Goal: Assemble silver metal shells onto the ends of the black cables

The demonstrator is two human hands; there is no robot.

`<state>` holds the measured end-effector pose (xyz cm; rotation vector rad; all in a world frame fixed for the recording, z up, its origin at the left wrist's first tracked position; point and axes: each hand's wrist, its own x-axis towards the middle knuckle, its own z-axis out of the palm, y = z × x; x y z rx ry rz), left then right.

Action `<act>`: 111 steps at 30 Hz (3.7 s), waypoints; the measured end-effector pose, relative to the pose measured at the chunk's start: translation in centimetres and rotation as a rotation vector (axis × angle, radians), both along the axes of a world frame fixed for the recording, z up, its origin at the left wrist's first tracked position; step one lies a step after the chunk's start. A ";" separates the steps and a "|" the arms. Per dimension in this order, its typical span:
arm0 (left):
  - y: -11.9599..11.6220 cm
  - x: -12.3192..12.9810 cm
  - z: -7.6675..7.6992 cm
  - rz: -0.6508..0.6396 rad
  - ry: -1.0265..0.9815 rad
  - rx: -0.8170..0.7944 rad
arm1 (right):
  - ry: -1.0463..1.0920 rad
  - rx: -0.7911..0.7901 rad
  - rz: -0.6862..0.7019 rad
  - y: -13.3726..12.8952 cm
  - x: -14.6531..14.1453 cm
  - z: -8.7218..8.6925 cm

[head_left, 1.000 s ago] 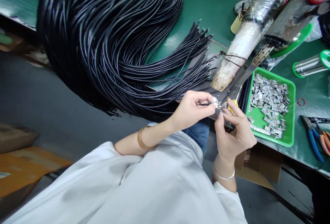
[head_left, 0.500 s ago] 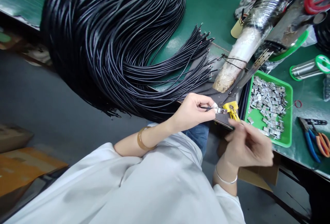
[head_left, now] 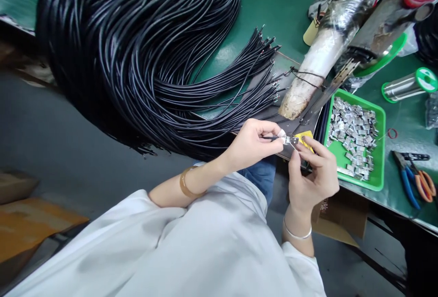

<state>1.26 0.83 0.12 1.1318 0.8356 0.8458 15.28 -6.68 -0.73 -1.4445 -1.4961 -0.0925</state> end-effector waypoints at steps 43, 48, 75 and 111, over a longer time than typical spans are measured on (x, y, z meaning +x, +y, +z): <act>0.2 -0.3 0.2 -0.063 0.088 0.074 | 0.046 -0.024 0.013 0.1 -0.3 -0.3; 0.1 -0.2 0.4 -0.064 0.083 0.113 | -0.036 0.039 -0.013 0.0 -0.4 -0.1; -0.3 -0.4 0.0 -0.046 -0.112 0.009 | 0.030 -0.071 -0.010 -0.2 -0.2 0.3; 0.2 -1.6 0.3 -0.336 -0.068 -0.129 | -0.066 -0.009 0.116 -0.3 1.0 -0.3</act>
